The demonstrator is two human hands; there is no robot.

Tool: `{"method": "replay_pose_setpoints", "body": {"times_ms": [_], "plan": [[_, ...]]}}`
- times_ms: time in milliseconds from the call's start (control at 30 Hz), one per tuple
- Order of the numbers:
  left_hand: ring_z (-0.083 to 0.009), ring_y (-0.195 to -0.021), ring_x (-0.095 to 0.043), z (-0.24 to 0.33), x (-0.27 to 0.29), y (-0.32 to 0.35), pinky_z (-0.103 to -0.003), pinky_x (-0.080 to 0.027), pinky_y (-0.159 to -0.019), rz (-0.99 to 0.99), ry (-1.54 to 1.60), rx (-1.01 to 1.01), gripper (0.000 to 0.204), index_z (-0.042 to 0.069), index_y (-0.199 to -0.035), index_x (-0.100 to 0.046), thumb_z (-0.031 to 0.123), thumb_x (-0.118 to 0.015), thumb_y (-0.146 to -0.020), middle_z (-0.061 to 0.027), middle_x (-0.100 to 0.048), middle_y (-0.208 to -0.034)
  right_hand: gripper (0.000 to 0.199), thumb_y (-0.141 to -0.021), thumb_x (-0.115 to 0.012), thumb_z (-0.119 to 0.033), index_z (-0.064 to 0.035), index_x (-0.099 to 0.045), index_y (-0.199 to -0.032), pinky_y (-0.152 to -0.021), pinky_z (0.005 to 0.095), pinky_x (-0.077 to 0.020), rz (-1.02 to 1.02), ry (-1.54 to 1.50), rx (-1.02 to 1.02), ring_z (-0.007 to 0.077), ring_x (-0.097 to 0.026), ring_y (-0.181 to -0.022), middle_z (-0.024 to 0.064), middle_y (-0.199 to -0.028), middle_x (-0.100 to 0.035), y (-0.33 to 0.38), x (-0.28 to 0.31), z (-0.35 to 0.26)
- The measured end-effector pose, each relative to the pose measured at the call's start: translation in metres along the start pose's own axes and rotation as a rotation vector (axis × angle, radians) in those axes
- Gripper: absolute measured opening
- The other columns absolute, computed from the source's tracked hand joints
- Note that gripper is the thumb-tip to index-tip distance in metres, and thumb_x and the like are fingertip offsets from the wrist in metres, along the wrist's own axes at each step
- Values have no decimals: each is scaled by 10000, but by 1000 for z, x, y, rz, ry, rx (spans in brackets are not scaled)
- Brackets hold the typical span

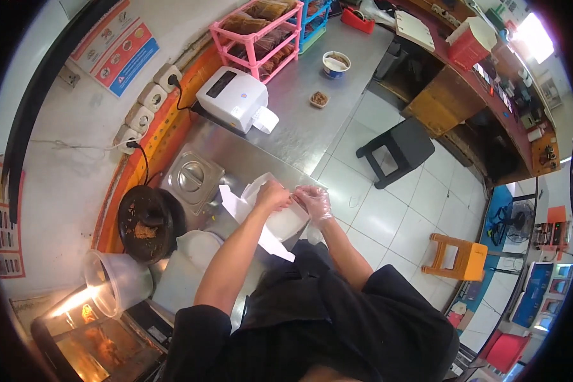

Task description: Preparing and packaging a meal box with fried chicken, rice, and sauce.

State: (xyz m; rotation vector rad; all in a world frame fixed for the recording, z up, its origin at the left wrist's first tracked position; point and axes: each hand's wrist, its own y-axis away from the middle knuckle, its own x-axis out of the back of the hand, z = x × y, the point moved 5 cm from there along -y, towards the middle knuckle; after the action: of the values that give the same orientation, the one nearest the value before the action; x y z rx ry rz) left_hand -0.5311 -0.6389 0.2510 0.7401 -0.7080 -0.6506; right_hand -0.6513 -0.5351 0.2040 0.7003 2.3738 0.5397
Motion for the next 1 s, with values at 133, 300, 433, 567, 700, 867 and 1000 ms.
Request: {"method": "replay_pose_setpoints", "body": {"times_ms": [133, 300, 433, 567, 700, 867, 1000], "plan": [[-137, -659, -710, 0, -3, -6, -279, -567, -569, 42, -44, -19, 146, 45, -793, -749, 160, -660, -803, -61, -741, -746, 193, -907, -715, -106, 25, -685, -1045, -719, 255, -560, 67, 359, 186, 136, -673, -784, 78, -894, -717, -3, 5, -4], [-147, -646, -707, -1, -1, -2, -284, -554, -562, 71, -82, -19, 178, 54, -748, -748, 192, -651, -803, -60, -738, -728, 155, -897, -718, -113, 4, -723, -998, -640, 259, -534, 119, 644, 328, 105, -655, -714, 69, -845, -734, 1, 0, -13], [-153, -654, -706, 1, 2, 5, -289, -556, -570, 80, -63, -15, 179, 52, -754, -747, 189, -644, -805, -65, -740, -737, 136, -884, -726, -116, -3, -740, -959, -590, 262, -510, 141, 727, 432, 92, -626, -653, 63, -767, -722, 11, -10, -24], [-154, -684, -714, 4, 1, 7, -288, -564, -587, 61, -66, -5, 192, 39, -780, -744, 191, -634, -821, -74, -745, -768, 134, -878, -728, -116, 0, -741, -945, -572, 271, -501, 163, 715, 393, 89, -610, -627, 58, -728, -709, 11, -5, -26], [-166, -713, -725, -2, -2, -7, -302, -583, -624, 29, 20, 16, 198, 20, -857, -740, 181, -626, -838, -82, -752, -810, 134, -877, -725, -108, -1, -740, -957, -578, 274, -503, 184, 737, 406, 87, -603, -623, 52, -727, -706, 10, -6, -29], [-221, -811, -739, -1, -2, -5, -349, -601, -705, -50, 135, 38, 259, -17, -1041, -703, 152, -579, -887, -116, -757, -912, 129, -878, -721, -98, -3, -740, -963, -602, 264, -511, 180, 724, 377, 86, -615, -651, 54, -757, -717, 5, -1, -22], [-241, -831, -734, 0, -3, 0, -368, -600, -728, -49, 140, 55, 271, -29, -1048, -699, 146, -556, -897, -140, -753, -947, 116, -871, -712, -71, -4, -741, -961, -633, 262, -527, 163, 708, 355, 91, -640, -690, 61, -803, -734, -1, 1, -15]]}}
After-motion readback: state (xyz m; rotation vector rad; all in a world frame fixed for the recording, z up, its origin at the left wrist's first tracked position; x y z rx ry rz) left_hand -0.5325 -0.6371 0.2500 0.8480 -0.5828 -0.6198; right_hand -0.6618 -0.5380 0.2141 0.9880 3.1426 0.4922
